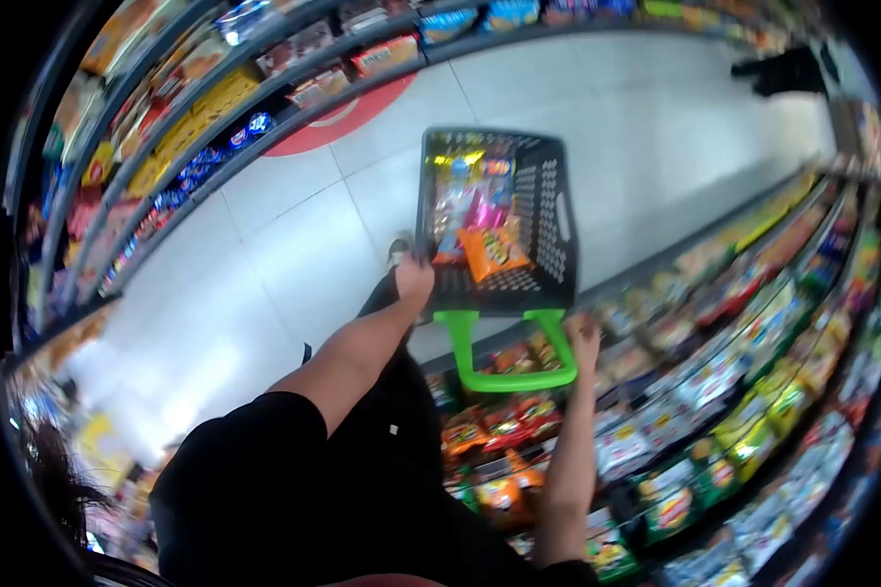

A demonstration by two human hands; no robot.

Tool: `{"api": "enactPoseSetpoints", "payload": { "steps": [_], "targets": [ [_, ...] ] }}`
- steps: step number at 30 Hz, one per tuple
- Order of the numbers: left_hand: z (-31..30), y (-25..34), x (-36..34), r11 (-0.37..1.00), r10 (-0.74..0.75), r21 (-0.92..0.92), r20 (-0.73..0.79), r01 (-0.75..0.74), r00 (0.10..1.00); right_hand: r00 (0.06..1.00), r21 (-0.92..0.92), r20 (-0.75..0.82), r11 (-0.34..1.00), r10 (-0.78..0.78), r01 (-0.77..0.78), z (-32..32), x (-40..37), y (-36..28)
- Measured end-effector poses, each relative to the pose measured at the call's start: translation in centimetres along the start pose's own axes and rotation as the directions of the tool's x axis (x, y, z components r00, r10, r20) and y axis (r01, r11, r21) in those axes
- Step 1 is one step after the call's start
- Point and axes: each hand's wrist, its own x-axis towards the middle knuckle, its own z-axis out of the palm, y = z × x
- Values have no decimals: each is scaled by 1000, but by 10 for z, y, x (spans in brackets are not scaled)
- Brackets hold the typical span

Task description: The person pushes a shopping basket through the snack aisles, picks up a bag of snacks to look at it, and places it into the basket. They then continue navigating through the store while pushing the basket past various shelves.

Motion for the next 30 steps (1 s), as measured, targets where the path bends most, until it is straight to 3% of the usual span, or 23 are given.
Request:
{"api": "enactPoseSetpoints", "payload": {
  "steps": [1, 2, 3, 4, 6, 8, 10, 11, 12, 14, 16, 17, 19, 21, 22, 24, 26, 27, 28, 29, 30],
  "targets": [
    [5, -4, -3, 996, -82, -37, 20, 83, 996, 985, 27, -19, 984, 174, -173, -9, -31, -75],
    [10, -8, -2, 985, -153, -72, 47, 156, 987, 955, 424, 74, 858, 288, -292, -17, -44, -77],
    [30, -18, -11, 980, -185, -64, 44, 187, 982, 846, 476, 242, 701, 476, -531, -30, -64, -123],
    [38, -26, -14, 972, -218, -79, 54, 222, 974, 819, 606, 153, 603, 552, -519, -28, -81, -150],
    [18, -27, -14, 958, -278, 22, 331, 287, 902, 858, 720, 328, 484, 395, -498, -23, -82, -185],
    [-18, -21, -6, 931, -245, -81, 588, 357, 771, 887, 736, 222, 527, 406, -425, -15, -35, -171],
    [-33, -24, 22, 970, -230, 95, 664, 225, 711, 932, 440, 65, 828, 356, -347, -11, 10, -147],
    [-77, -3, 24, 946, 90, 216, 546, -243, 833, 935, 303, -133, 912, 328, -277, 8, 16, -168],
    [-107, 7, 30, 950, 90, 216, 506, -226, 858, 954, 207, -200, 961, 223, -182, 14, 31, -168],
    [-159, 16, 43, 942, 332, -57, 278, -330, 901, 936, 203, -268, 963, 230, -178, 31, 34, -196],
    [-229, 46, 45, 917, 376, -220, 197, -332, 905, 954, 125, -273, 988, 123, -91, 39, 53, -205],
    [-266, 71, 45, 926, 357, -207, 212, -316, 910, 988, 255, -137, 966, 77, -39, 39, 57, -218],
    [-309, 114, 44, 911, 371, -260, 176, -321, 912, 999, 320, 25, 946, 44, -50, 54, 88, -230],
    [-345, 181, 28, 878, 392, -348, 126, -329, 911, 997, 177, -70, 984, 37, -24, 83, 111, -252],
    [-345, 208, 22, 794, 434, -487, 34, -365, 900, 998, 218, -54, 976, -9, 21, 98, 120, -262],
    [-384, 297, -23, 706, 521, -554, -15, -441, 853, 998, 232, -4, 971, -60, 59, 120, 120, -290],
    [-405, 371, -59, 584, 685, -442, -183, -681, 706, 995, 203, 84, 978, -57, 39, 143, 119, -310],
    [-421, 401, -75, 508, 797, -238, -233, -828, 557, 955, 74, -1, 953, -295, 295, 157, 120, -318],
    [-436, 430, -90, 393, 892, -17, -237, -919, 386, 844, -63, -54, 845, -534, 531, 171, 121, -327],
    [-451, 456, -104, 273, 930, 83, -279, -958, 241, 843, -38, -11, 843, -537, 537, 174, 117, -345],
    [-465, 480, -118, 150, 948, 194, -305, -970, 85, 837, -170, 175, 821, -519, 545, 169, 109, -374]
  ]
}}
